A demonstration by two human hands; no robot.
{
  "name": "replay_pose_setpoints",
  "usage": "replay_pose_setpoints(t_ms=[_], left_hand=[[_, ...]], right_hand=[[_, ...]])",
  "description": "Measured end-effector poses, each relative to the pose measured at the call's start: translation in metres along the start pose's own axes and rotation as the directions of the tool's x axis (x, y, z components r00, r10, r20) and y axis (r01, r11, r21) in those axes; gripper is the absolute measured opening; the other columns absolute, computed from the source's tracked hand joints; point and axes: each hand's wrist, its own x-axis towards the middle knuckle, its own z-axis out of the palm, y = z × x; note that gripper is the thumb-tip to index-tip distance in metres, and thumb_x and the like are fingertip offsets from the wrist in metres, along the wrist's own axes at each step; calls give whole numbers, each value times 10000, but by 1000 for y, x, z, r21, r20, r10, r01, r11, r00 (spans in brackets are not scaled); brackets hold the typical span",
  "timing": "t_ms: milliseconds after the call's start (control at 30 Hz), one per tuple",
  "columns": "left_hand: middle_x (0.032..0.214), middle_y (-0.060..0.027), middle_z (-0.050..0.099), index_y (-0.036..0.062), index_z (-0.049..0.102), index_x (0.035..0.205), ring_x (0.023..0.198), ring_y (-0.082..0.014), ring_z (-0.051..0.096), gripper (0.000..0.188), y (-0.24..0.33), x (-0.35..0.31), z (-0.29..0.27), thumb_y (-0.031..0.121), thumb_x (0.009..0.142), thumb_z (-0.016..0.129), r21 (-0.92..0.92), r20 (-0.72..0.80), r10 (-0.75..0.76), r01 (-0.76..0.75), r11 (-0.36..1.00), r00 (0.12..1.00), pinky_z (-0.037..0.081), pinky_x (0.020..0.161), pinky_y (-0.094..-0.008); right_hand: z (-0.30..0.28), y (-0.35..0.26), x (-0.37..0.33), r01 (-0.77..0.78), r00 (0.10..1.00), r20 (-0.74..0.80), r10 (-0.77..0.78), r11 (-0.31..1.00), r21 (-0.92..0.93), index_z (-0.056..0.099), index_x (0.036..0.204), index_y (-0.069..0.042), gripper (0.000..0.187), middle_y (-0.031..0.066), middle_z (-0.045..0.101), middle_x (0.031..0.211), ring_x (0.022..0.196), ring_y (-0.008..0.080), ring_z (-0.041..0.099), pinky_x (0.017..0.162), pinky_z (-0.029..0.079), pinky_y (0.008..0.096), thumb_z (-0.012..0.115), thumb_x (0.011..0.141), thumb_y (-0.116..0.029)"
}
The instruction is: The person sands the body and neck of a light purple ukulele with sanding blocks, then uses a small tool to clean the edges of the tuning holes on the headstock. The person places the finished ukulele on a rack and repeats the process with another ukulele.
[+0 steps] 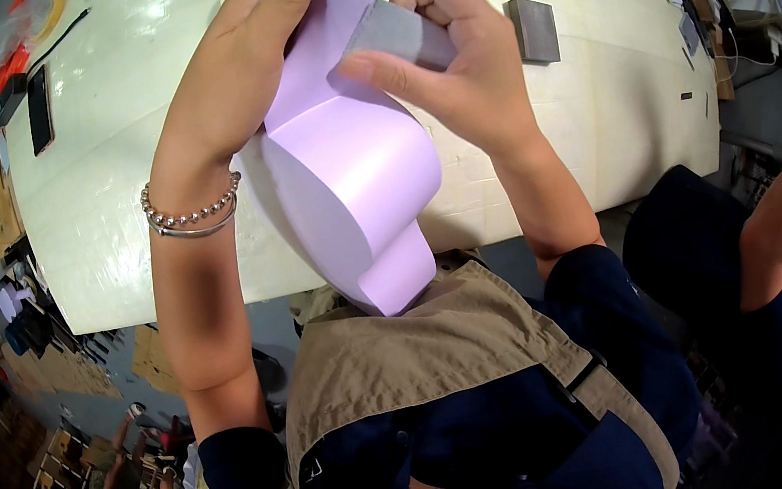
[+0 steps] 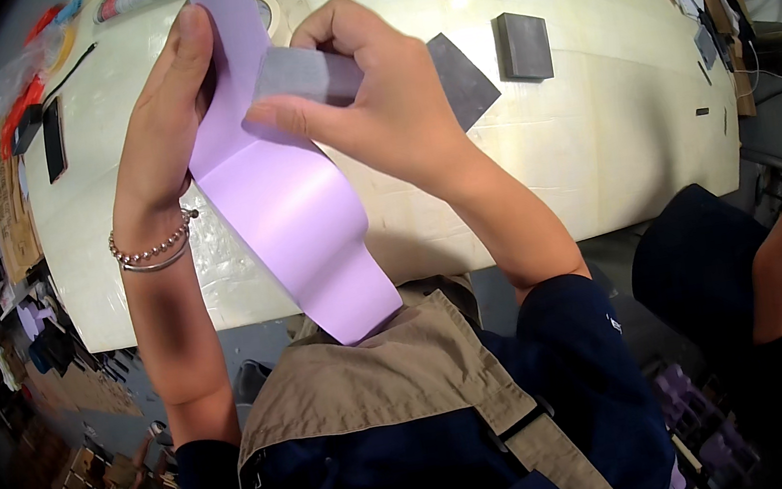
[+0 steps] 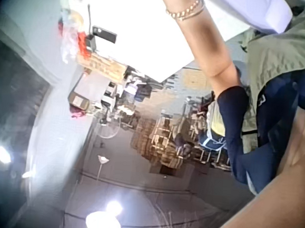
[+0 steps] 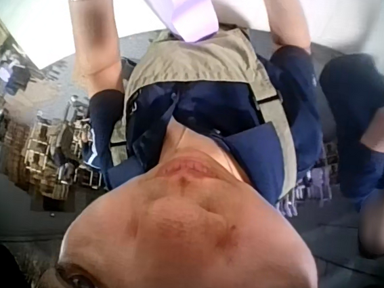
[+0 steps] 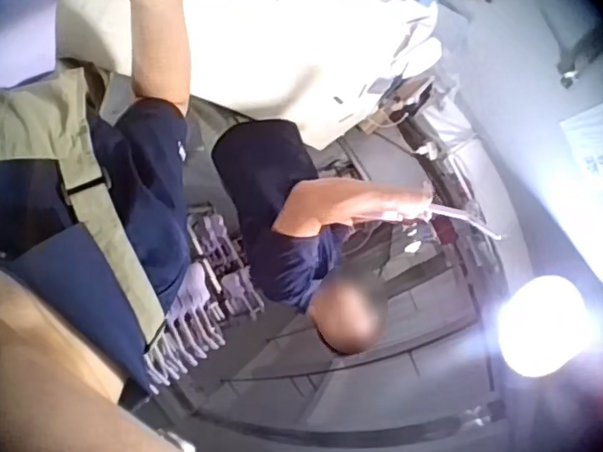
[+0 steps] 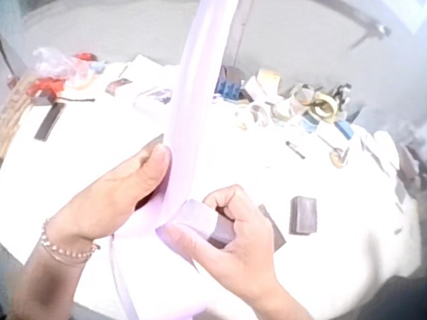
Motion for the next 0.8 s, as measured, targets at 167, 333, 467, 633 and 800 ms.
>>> replay_pose_setpoints(t_ms=[167, 333, 467, 633, 800], left_hand=[[1143, -40, 535, 29, 432, 1295, 1008, -112, 514, 540, 2, 1, -2, 459, 975, 368, -23, 7, -47, 48, 999, 999, 420, 873, -245], [1151, -40, 533, 30, 421, 1309, 1007, -110, 517, 542, 0, 0, -4, 454, 975, 374, -18, 13, -33, 33, 999, 999, 427, 869, -245], [1158, -42, 533, 29, 419, 1311, 1018, -107, 512, 549, 4, -1, -1, 459, 972, 379, -5, -44, -4, 4, 1000, 999, 423, 875, -244], [1278, -118, 444, -46, 286, 1386, 1166, -168, 406, 604, 16, -1, -2, 414, 995, 324, -17, 225, 102, -101, 995, 969, 325, 1006, -278], [1303, -130, 434, -51, 274, 1392, 1184, -179, 404, 603, 17, -2, 1, 406, 1000, 309, 62, 167, 160, -172, 983, 973, 324, 1012, -277]], right_hand=[[0, -7, 6, 64, 998, 11, -64, 998, -25, 511, 863, -34, 335, 21, 599, 728, 644, 53, 571, 563, 466, 184, 781, 742, -192], [1, -12, 10, -39, 997, -58, 44, 996, 84, 529, 892, -24, 396, 31, 601, 715, 659, 58, 581, 570, 466, 203, 798, 719, -258], [6, -3, 2, 65, 997, 47, -61, 994, -86, 510, 858, -17, 374, 46, 603, 711, 608, 67, 590, 514, 453, 187, 800, 716, -203], [3, -9, 11, -21, 997, -69, 23, 999, 29, 531, 864, -22, 395, 39, 608, 714, 650, 77, 593, 568, 476, 220, 801, 709, -265], [3, -7, 7, 87, 996, -22, -90, 991, -105, 530, 874, -21, 386, 51, 609, 713, 654, 87, 602, 575, 478, 220, 794, 716, -254]])
